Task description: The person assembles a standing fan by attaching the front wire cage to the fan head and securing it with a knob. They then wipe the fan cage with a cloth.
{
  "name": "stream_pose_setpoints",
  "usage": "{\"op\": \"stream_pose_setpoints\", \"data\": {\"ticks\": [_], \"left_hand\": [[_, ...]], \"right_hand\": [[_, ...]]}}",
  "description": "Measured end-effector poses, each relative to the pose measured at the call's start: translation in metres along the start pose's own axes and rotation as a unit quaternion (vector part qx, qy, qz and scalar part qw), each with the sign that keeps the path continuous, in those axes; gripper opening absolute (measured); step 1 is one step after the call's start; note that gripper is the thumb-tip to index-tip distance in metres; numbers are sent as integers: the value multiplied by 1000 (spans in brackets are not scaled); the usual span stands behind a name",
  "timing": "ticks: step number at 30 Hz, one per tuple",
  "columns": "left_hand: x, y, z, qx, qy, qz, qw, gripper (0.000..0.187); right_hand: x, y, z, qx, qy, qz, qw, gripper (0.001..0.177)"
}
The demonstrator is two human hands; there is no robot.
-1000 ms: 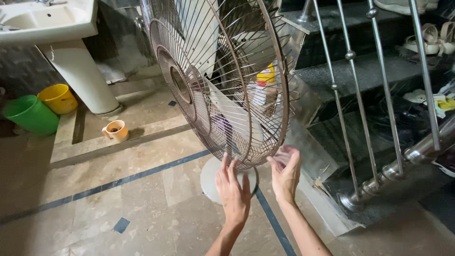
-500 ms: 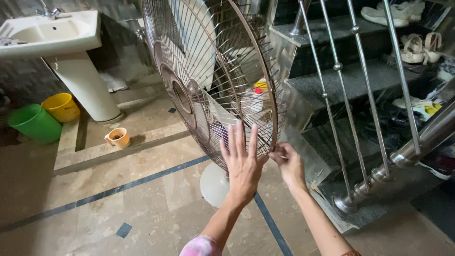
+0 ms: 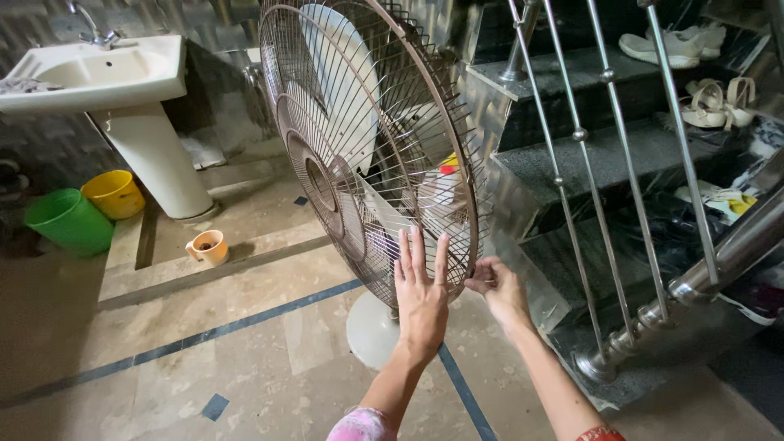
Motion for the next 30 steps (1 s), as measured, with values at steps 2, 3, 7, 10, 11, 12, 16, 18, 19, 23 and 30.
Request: {"op": "stream_pose_setpoints", "data": {"ticks": [2, 3, 7, 10, 11, 12, 16, 18, 19, 23, 30], "left_hand": [[2, -4, 2, -3, -24, 5, 1000, 98], [2, -7, 4, -5, -36, 7, 999, 99], [-14, -13, 1, 19, 33, 25, 999, 93], [-20, -14, 0, 4, 5, 28, 1000, 97], [-24, -15, 1, -1, -6, 18, 1000, 98], [-29, -17, 2, -5, -18, 8, 1000, 98], [-40, -9, 2, -36, -3, 21, 999, 99], [-41, -5, 3, -43, -31, 6, 999, 100], [-40, -3, 3, -42, -44, -11, 998, 100], [-36, 1, -2, -45, -108, -61, 991, 102], [-10, 2, -6, -82, -81, -59, 992, 100]], "right_hand": [[0, -6, 0, -35, -1, 27, 999, 27], [1, -8, 0, -52, -2, 40, 998, 26], [13, -7, -7, -74, -47, 44, 995, 25], [14, -14, -2, -81, -47, 56, 994, 23], [12, -19, 6, -90, -40, 77, 992, 18], [11, -25, 15, -99, -32, 98, 990, 13], [9, -66, 40, -223, 25, 204, 953, 24], [10, -81, 46, -275, 34, 179, 944, 29], [12, -82, 45, -277, 22, 194, 941, 26], [16, -82, 34, -271, -25, 242, 931, 19], [17, -68, 18, -254, -50, 250, 933, 24]]}}
Point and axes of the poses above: each hand's wrist, its own z-axis away from the middle knuckle, its own x-axis out of the palm, y = z × x, the point moved 9 cm from there along -z, towards the middle knuckle, and after that the axes turned 9 degrees about y, right-handed, at the moved point
